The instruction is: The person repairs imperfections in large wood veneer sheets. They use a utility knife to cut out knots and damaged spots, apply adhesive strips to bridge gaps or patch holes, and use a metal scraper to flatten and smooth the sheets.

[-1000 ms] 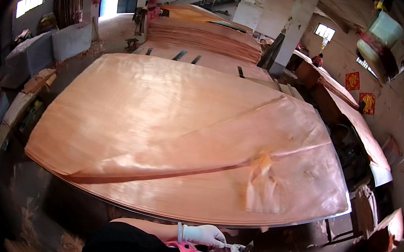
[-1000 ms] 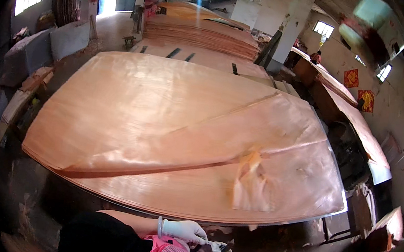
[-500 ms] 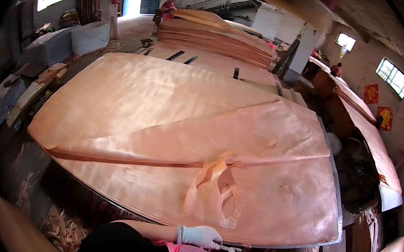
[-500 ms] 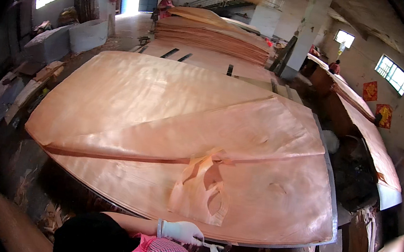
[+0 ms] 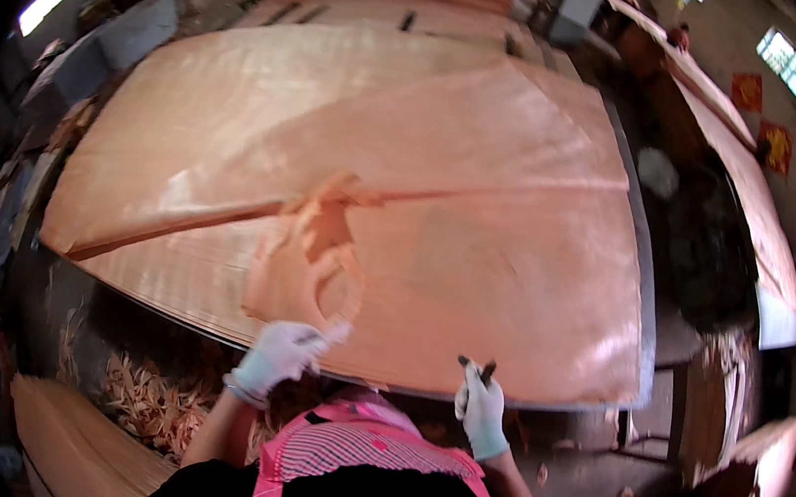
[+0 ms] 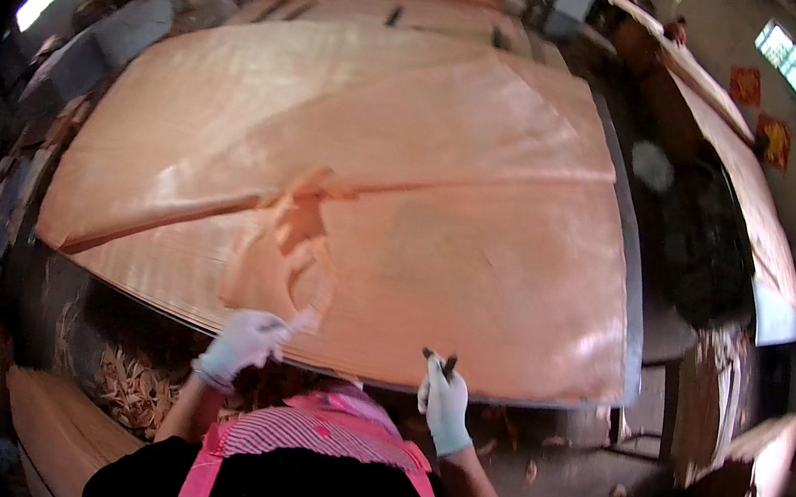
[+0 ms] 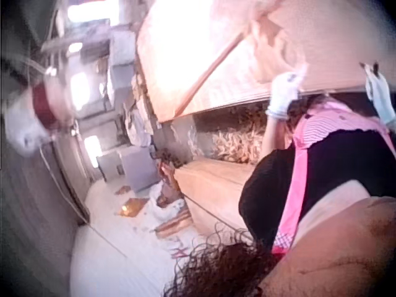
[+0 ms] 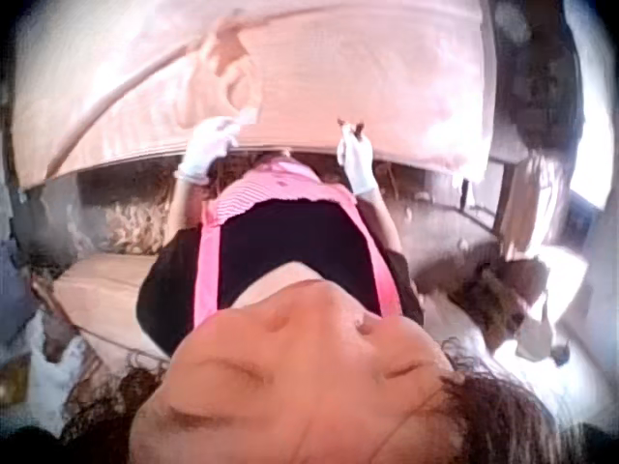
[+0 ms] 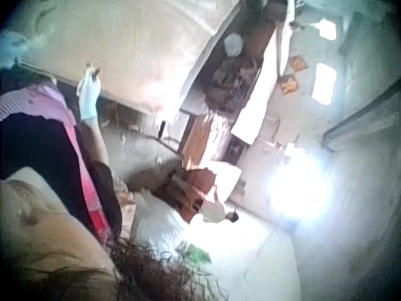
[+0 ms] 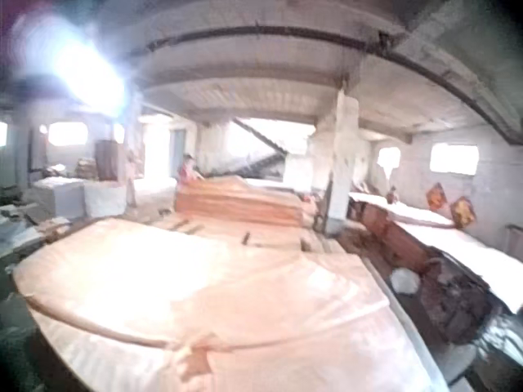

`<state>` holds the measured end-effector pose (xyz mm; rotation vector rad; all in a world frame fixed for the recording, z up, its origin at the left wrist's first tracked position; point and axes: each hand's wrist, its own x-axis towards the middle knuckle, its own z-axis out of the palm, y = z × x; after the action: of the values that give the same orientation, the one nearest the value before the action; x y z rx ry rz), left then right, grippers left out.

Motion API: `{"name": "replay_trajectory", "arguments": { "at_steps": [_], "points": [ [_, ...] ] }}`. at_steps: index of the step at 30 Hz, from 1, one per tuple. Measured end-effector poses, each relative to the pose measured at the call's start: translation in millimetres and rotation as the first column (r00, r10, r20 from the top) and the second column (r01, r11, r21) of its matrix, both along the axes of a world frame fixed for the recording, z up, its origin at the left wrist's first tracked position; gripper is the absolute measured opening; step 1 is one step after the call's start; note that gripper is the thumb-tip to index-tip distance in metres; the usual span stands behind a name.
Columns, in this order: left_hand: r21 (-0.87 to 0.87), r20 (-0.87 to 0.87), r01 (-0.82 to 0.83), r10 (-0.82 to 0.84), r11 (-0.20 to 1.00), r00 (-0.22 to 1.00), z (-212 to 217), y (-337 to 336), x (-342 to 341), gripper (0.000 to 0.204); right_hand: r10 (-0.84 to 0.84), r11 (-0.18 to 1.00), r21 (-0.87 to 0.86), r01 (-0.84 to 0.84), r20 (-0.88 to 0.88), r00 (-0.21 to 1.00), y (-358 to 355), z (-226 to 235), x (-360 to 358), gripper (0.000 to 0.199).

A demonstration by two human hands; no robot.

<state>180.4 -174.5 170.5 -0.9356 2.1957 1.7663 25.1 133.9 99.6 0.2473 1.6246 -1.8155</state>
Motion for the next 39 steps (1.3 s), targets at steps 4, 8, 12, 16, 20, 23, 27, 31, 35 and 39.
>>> {"name": "replay_trajectory", "arguments": {
  "at_steps": [4,8,12,16,20,23,27,31,35,39],
  "points": [
    [0.031,-0.042,-0.248,0.249,0.968,0.967,14,-10,-25,0.023,0.056,0.997,0.048,-0.056,0.001,0.998,22,-19,-50,0.043],
    [0.084,-0.163,-0.275,0.285,0.958,0.944,4,-10,-76,0.028,0.218,0.954,0.24,-0.179,-0.148,0.965,17,-30,-113,0.041],
    [0.152,-0.141,-0.127,0.149,0.98,0.979,-5,17,-145,0.026,0.606,0.76,0.623,-0.184,-0.579,0.546,11,-61,-184,0.043],
    [0.359,-0.118,-0.131,0.184,0.924,0.976,-29,53,-188,0.026,0.8,0.595,0.794,-0.129,-0.568,0.196,-16,-71,-242,0.049],
    [0.511,-0.132,-0.187,0.292,0.839,0.947,-61,72,-208,0.024,0.937,0.327,0.944,-0.05,-0.331,-0.112,-42,-65,-281,0.047],
    [0.508,-0.055,-0.309,0.388,0.804,0.92,-74,84,-223,0.023,0.929,0.288,0.957,-0.043,-0.29,-0.229,-49,-72,-301,0.044],
    [0.49,-0.049,-0.355,0.431,0.797,0.901,-93,96,-248,0.023,0.888,0.344,0.936,-0.076,-0.351,-0.296,-54,-91,-320,0.041],
    [0.454,0.009,-0.396,0.441,0.798,0.898,-123,101,-280,0.024,0.885,0.353,0.927,-0.131,-0.376,-0.275,-56,-98,-324,0.04],
    [0.419,0.068,-0.365,0.372,0.832,0.926,-151,106,-318,0.024,0.84,0.44,0.882,-0.17,-0.471,-0.271,-51,-104,-325,0.038],
    [0.354,0.062,-0.341,0.342,0.871,0.938,-166,113,-349,0.021,0.847,0.415,0.885,-0.213,-0.461,-0.265,-50,-99,-328,0.037]
  ]
}}
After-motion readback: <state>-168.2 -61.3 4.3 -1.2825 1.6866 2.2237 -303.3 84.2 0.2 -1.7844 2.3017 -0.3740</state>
